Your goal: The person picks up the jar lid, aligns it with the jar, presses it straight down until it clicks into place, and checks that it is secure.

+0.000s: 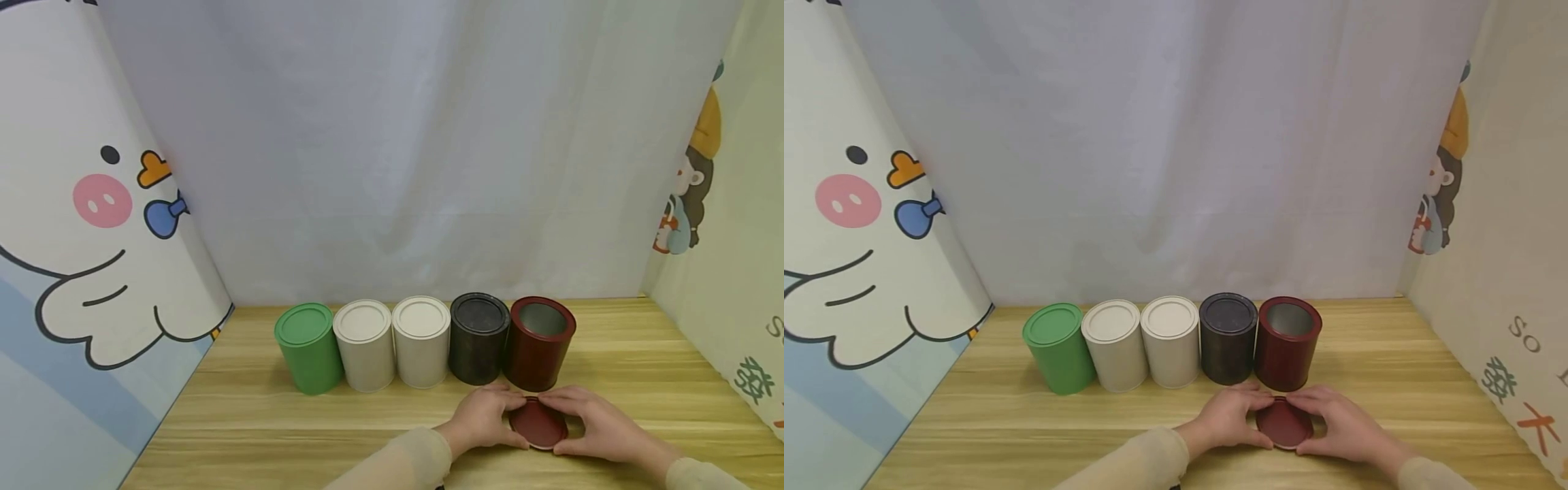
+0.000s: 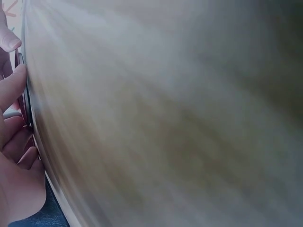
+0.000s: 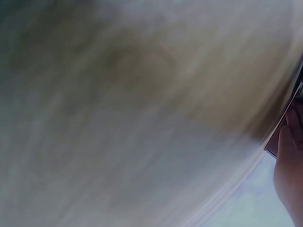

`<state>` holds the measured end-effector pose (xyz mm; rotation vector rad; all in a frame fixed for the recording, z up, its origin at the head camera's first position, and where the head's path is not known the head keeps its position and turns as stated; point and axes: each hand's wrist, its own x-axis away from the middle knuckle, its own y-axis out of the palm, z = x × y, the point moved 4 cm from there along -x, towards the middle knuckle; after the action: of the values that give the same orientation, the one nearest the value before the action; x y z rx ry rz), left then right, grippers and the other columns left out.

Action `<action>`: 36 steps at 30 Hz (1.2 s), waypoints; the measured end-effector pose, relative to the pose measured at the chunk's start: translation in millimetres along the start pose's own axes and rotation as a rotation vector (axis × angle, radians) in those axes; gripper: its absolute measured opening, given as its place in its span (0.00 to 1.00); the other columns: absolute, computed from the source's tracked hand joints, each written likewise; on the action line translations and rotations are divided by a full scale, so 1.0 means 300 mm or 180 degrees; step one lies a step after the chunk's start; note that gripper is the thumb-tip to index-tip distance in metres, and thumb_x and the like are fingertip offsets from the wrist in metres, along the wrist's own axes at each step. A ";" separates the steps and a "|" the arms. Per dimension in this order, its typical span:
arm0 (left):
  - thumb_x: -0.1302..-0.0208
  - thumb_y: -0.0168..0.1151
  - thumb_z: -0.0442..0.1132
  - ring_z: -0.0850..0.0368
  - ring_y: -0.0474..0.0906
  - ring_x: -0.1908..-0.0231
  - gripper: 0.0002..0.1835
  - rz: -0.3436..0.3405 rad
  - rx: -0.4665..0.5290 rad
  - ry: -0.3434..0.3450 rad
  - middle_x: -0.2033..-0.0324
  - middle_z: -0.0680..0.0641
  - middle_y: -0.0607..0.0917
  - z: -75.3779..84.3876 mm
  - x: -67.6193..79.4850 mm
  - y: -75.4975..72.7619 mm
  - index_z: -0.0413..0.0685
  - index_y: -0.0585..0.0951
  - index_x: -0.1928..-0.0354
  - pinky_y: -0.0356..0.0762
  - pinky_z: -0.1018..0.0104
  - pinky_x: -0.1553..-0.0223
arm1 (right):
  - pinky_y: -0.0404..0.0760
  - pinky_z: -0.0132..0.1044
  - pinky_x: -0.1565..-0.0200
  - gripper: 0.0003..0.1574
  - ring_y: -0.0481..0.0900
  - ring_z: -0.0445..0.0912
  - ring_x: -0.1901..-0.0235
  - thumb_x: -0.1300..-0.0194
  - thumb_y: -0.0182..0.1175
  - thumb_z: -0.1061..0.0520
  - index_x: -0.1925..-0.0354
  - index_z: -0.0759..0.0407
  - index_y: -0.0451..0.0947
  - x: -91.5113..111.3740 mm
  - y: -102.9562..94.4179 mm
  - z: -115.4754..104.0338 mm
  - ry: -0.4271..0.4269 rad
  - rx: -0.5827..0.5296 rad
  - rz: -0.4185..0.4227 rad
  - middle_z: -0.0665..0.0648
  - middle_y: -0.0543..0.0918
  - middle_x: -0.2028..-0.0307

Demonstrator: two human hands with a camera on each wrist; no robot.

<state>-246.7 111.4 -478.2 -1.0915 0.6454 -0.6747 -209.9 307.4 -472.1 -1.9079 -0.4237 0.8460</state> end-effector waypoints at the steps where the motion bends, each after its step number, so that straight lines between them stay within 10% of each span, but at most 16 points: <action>1: 0.47 0.74 0.59 0.62 0.70 0.36 0.36 -0.0022 0.0010 -0.0007 0.41 0.59 0.79 0.001 0.000 0.000 0.54 0.79 0.36 0.64 0.74 0.37 | 0.79 0.32 0.51 0.43 0.78 0.45 0.48 0.48 0.74 0.38 0.41 0.60 0.79 0.001 0.000 0.000 0.0008 -0.0007 0.0007 0.52 0.81 0.47; 14: 0.48 0.76 0.56 0.67 0.74 0.41 0.38 0.0190 -0.0065 0.0332 0.43 0.55 0.81 0.024 -0.007 -0.004 0.46 0.79 0.37 0.63 0.78 0.38 | 0.81 0.35 0.53 0.42 0.79 0.46 0.50 0.49 0.76 0.40 0.42 0.60 0.80 0.002 -0.018 -0.004 0.0073 0.0006 0.0093 0.53 0.82 0.48; 36: 0.49 0.78 0.53 0.64 0.73 0.40 0.38 0.0443 0.0666 0.0045 0.41 0.53 0.80 0.038 0.009 -0.068 0.45 0.79 0.37 0.67 0.76 0.40 | 0.77 0.27 0.51 0.43 0.75 0.37 0.46 0.54 0.80 0.49 0.39 0.54 0.79 0.021 -0.084 -0.026 0.0119 -0.0144 0.0406 0.50 0.80 0.45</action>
<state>-240.0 109.5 -455.8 -0.8409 0.6415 -0.6152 -198.4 318.1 -450.0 -2.0064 -0.3031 0.8886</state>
